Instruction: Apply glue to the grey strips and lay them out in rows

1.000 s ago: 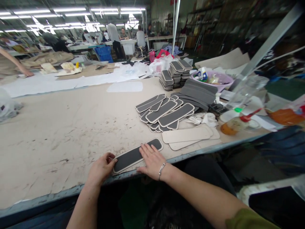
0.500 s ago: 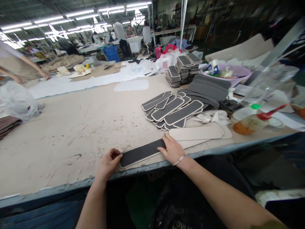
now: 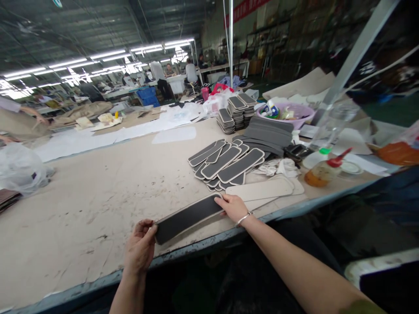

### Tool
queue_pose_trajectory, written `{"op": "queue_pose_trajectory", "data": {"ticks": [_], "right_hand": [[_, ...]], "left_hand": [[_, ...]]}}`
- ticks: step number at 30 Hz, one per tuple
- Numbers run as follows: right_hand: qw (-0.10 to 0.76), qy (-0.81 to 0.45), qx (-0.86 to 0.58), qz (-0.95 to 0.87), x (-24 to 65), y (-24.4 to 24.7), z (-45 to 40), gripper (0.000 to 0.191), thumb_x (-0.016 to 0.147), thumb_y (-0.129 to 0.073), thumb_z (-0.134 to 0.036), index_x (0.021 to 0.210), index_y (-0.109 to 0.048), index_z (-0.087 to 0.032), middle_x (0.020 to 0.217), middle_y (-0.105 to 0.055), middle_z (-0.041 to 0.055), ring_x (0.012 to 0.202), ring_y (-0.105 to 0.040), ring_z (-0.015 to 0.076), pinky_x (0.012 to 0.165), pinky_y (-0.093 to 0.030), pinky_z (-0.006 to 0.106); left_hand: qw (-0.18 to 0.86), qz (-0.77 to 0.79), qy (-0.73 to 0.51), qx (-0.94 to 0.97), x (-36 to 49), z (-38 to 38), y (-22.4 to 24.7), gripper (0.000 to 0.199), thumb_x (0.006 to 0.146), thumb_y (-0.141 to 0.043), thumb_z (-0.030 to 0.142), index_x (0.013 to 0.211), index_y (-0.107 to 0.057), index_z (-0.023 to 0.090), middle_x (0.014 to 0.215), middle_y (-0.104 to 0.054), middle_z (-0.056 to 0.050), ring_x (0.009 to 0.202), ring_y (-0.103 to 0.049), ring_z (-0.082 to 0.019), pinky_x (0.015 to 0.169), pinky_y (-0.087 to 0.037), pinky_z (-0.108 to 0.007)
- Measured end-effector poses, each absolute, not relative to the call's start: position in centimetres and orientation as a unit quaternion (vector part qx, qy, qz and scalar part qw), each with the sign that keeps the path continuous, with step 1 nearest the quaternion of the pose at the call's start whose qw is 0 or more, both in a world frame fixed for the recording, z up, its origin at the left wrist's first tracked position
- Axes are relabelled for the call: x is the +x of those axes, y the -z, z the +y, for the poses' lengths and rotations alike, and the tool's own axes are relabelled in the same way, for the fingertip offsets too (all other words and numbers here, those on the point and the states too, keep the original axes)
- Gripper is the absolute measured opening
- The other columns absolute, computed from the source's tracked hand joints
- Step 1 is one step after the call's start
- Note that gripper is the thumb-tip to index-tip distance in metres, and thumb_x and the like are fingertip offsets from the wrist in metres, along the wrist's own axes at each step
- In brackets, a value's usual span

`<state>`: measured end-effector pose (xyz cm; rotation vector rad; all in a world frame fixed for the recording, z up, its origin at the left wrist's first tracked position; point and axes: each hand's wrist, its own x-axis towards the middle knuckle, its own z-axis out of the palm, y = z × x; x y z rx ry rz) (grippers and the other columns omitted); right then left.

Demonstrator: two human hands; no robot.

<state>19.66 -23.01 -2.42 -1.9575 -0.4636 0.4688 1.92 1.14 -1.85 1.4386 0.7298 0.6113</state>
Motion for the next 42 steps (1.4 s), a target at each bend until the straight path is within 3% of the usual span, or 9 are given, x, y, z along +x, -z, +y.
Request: {"op": "queue_pose_trajectory", "data": {"ticks": [8,11,15,21,28,33,36,38,42], "right_hand": [[0.587,-0.204,-0.766,-0.165,19.8,2.3,-23.0,0.036,0.08,-0.047,-0.049,0.059,-0.043,-0.019,0.057,-0.036,-0.0056,0.048,-0.061,0.013,0.036,-0.042,0.017],[0.598,-0.198,-0.759,-0.166,20.1,1.8,-23.4,0.037,0.079,-0.049,-0.049,0.057,-0.041,-0.019,0.056,-0.036,-0.0056,0.047,-0.06,0.0128,0.034,-0.04,0.016],[0.604,-0.195,-0.755,-0.164,20.8,1.3,-24.3,0.036,0.078,-0.051,-0.048,0.058,-0.044,-0.018,0.056,-0.039,-0.0052,0.047,-0.06,0.0135,0.033,-0.038,0.016],[0.614,-0.202,-0.743,-0.176,21.6,0.6,-25.4,0.026,0.076,-0.056,-0.04,0.063,-0.05,-0.018,0.057,-0.046,-0.0053,0.053,-0.062,0.0136,0.043,-0.046,0.018],[0.608,-0.168,-0.755,-0.181,22.0,0.3,-25.9,0.028,0.075,-0.054,-0.022,0.052,-0.038,-0.018,0.046,-0.04,-0.0074,0.048,-0.062,0.0127,0.033,-0.03,0.013],[0.633,-0.13,-0.745,-0.167,22.7,-0.1,-26.5,0.025,0.076,-0.054,-0.021,0.053,-0.047,-0.018,0.048,-0.045,-0.0065,0.046,-0.06,0.0109,0.033,-0.031,0.014],[0.661,-0.114,-0.726,-0.153,23.6,-0.7,-27.0,0.019,0.082,-0.05,-0.026,0.067,-0.059,-0.019,0.057,-0.055,-0.0045,0.051,-0.062,0.0116,0.039,-0.041,0.016],[0.683,-0.07,-0.713,-0.138,24.2,-1.2,-27.5,0.019,0.085,-0.05,-0.031,0.091,-0.064,-0.021,0.078,-0.064,-0.0014,0.066,-0.065,0.0135,0.055,-0.051,0.021],[0.724,0.128,-0.669,-0.108,25.0,-1.8,-28.9,0.045,0.085,-0.054,-0.037,0.126,-0.048,-0.019,0.113,-0.059,0.008,0.102,-0.057,0.0189,0.087,-0.048,0.032]], "left_hand": [[0.737,0.335,-0.325,0.489,3.3,0.9,2.7,0.031,0.052,-0.078,0.02,0.072,-0.054,0.018,0.066,-0.057,0.006,0.059,-0.054,-0.006,0.06,-0.047,-0.017],[0.763,0.351,-0.312,0.444,3.7,0.6,2.4,0.026,0.055,-0.076,0.015,0.075,-0.058,0.018,0.066,-0.059,0.005,0.059,-0.056,-0.007,0.062,-0.049,-0.018],[0.809,0.345,-0.208,0.429,4.0,-0.3,1.7,0.023,0.068,-0.069,0.021,0.089,-0.064,0.015,0.081,-0.067,-0.003,0.07,-0.062,-0.014,0.065,-0.053,-0.026],[0.766,0.385,-0.159,0.49,4.4,-0.6,2.1,0.015,0.075,-0.061,0.021,0.087,-0.065,0.012,0.083,-0.067,-0.005,0.068,-0.063,-0.014,0.064,-0.056,-0.028],[0.768,0.393,-0.196,0.466,5.6,-0.6,3.0,0.015,0.068,-0.065,0.021,0.08,-0.066,0.012,0.079,-0.067,-0.004,0.067,-0.061,-0.013,0.063,-0.055,-0.023],[0.781,0.382,-0.213,0.445,6.6,-2.3,2.8,0.009,0.073,-0.06,0.019,0.076,-0.067,0.014,0.076,-0.067,-0.003,0.069,-0.061,-0.012,0.06,-0.054,-0.019],[0.77,0.395,-0.228,0.445,8.4,-4.1,1.7,0.017,0.082,-0.051,0.018,0.077,-0.067,0.017,0.077,-0.067,0.0,0.071,-0.061,-0.01,0.059,-0.054,-0.016],[0.764,0.392,-0.242,0.451,10.3,-5.5,0.4,0.022,0.086,-0.045,0.016,0.078,-0.066,0.018,0.079,-0.066,0.001,0.071,-0.06,-0.009,0.061,-0.053,-0.015],[0.766,0.37,-0.296,0.434,16.2,-8.5,-2.4,0.021,0.088,-0.042,0.013,0.08,-0.061,0.018,0.082,-0.066,0.001,0.083,-0.06,-0.008,0.069,-0.053,-0.015]]}}
